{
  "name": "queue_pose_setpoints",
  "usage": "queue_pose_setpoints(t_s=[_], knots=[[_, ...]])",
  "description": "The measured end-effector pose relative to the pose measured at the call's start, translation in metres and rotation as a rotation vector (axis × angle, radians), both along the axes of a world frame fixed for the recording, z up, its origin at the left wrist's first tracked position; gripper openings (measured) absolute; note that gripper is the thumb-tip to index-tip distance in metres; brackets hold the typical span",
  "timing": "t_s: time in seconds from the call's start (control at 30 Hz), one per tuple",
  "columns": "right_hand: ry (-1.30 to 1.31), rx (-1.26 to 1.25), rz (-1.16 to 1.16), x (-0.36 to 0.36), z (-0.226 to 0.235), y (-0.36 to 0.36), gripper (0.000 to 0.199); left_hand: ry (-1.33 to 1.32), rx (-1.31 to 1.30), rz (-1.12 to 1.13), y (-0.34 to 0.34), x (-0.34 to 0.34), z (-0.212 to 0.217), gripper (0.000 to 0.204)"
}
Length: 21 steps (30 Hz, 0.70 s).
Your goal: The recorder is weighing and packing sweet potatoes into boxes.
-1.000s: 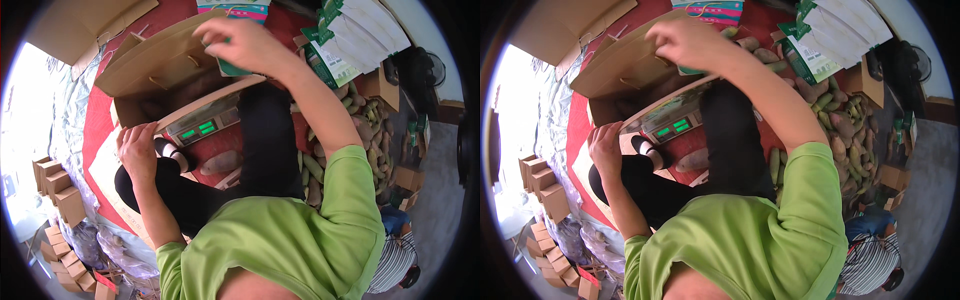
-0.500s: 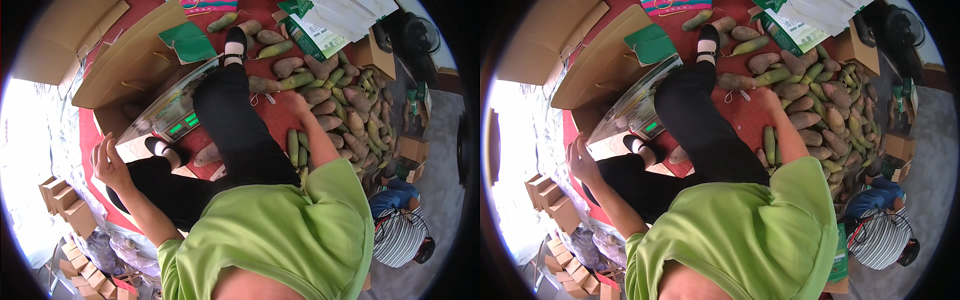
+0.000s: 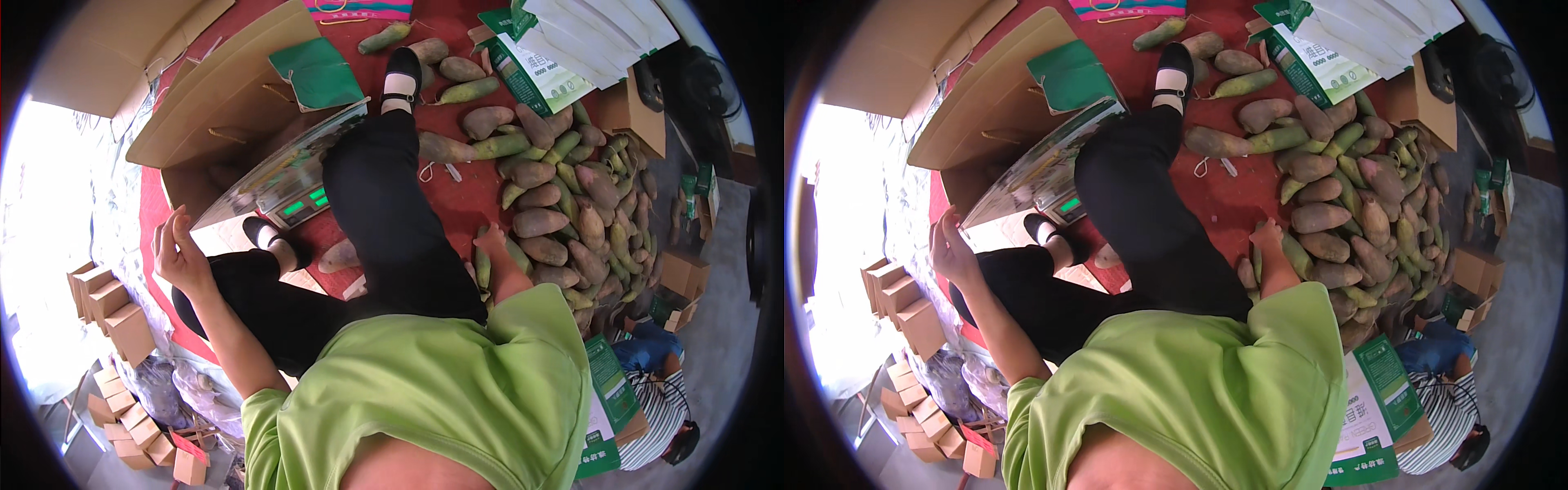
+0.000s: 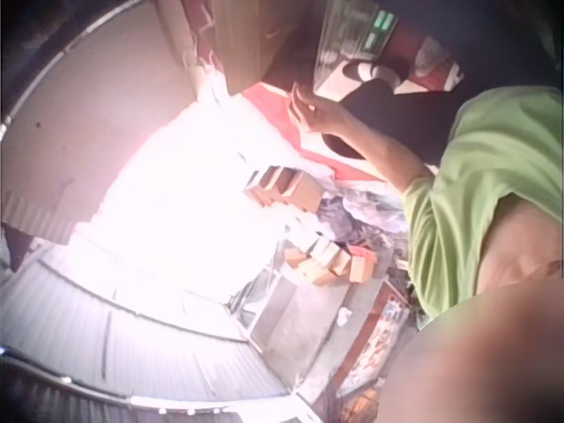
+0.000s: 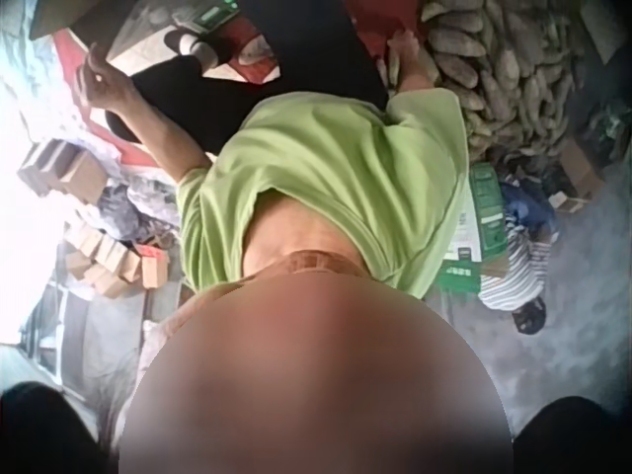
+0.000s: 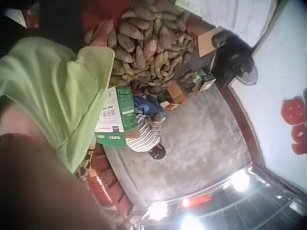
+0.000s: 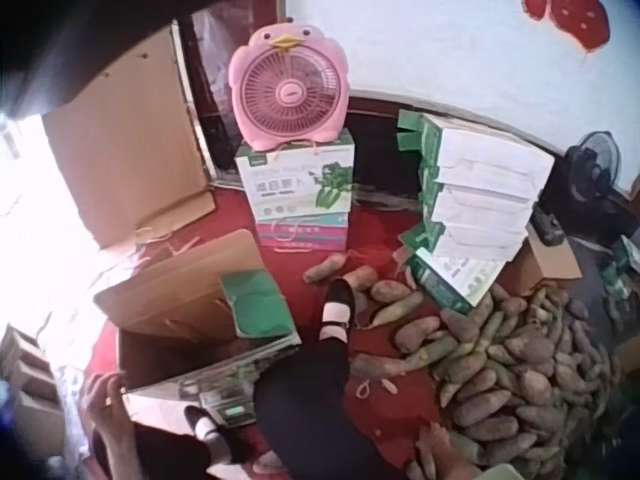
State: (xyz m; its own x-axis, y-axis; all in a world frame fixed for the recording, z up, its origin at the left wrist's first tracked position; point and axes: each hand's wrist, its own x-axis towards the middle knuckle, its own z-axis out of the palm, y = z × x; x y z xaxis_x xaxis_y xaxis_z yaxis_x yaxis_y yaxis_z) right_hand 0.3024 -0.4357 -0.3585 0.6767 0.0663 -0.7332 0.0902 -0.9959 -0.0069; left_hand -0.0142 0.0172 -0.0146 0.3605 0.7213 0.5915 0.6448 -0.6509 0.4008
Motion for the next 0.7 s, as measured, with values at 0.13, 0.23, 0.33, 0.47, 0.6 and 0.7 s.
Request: queue_pose_setpoints(t_s=[0.13, 0.23, 0.33, 0.47, 0.6, 0.7], knots=[[0.059, -0.082, -0.007, 0.012, 0.006, 0.017, 0.096, -0.022, -0.034, 0.023, -0.001, 0.003, -0.002, 0.017], [0.077, -0.115, 0.068, 0.008, 0.008, 0.02, 0.091, 0.029, -0.044, 0.053, -0.003, 0.005, 0.0, 0.017], [0.059, -0.079, 0.111, 0.003, 0.01, 0.026, 0.086, 0.052, -0.034, 0.074, -0.006, 0.002, 0.005, 0.018], [0.002, 0.005, 0.108, 0.002, -0.022, 0.006, 0.083, 0.053, -0.051, 0.024, -0.002, 0.011, 0.002, 0.017], [0.074, 0.106, 0.318, -0.031, -0.003, 0.041, 0.064, 0.048, -0.056, 0.047, -0.006, 0.005, 0.007, 0.016], [0.088, 0.029, 0.326, -0.045, 0.003, 0.051, 0.063, 0.063, 0.009, -0.004, -0.004, 0.009, 0.005, 0.014]])
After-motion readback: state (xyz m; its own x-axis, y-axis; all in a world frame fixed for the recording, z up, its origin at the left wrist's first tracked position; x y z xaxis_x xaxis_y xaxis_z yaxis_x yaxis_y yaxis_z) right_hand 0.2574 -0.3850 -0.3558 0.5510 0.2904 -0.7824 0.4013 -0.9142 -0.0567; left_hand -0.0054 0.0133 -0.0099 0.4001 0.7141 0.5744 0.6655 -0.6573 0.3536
